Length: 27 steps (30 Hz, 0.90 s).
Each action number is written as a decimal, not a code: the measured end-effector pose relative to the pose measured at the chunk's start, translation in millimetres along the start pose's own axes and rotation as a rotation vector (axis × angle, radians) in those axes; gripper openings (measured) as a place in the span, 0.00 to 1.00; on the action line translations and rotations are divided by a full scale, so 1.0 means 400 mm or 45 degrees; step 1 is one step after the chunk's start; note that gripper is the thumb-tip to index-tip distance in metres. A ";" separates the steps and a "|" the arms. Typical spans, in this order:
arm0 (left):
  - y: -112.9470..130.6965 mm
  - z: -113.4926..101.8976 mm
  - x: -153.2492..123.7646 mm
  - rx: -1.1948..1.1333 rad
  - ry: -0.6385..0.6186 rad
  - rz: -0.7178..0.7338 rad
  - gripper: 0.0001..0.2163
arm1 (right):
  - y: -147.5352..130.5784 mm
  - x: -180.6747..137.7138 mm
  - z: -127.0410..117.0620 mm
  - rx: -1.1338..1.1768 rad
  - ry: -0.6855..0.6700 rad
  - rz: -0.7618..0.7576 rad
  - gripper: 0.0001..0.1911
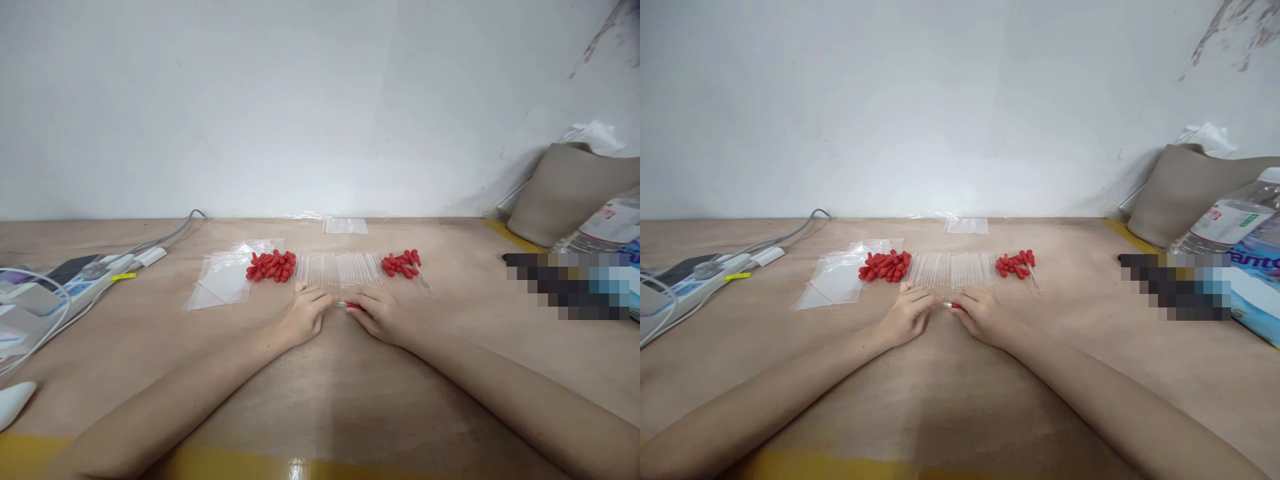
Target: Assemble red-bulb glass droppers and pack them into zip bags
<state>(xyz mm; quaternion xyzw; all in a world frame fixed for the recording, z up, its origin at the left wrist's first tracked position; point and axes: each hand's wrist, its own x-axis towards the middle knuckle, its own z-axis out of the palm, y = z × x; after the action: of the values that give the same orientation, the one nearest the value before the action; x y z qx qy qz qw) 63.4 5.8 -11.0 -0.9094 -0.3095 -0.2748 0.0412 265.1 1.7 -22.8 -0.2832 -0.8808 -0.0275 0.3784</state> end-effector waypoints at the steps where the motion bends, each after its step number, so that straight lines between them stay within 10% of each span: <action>1: 0.000 0.000 0.000 -0.003 -0.003 -0.006 0.15 | 0.003 0.001 0.002 0.001 -0.003 -0.005 0.10; 7: 0.006 -0.001 0.001 -0.096 -0.004 -0.068 0.12 | -0.003 0.023 -0.028 0.058 -0.037 0.043 0.09; 18: -0.003 -0.010 0.006 -0.216 0.070 -0.230 0.14 | 0.072 0.041 -0.070 0.917 0.271 0.878 0.20; 27: -0.005 -0.011 0.008 -0.173 -0.018 -0.278 0.08 | 0.294 0.049 -0.245 0.098 0.268 1.327 0.11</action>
<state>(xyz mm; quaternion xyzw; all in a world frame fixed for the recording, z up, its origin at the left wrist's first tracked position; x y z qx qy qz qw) 62.4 8.0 -5.8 -0.8729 -0.3877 -0.2915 -0.0528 379.2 83.9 41.0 -0.6648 -0.5811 0.1682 0.4383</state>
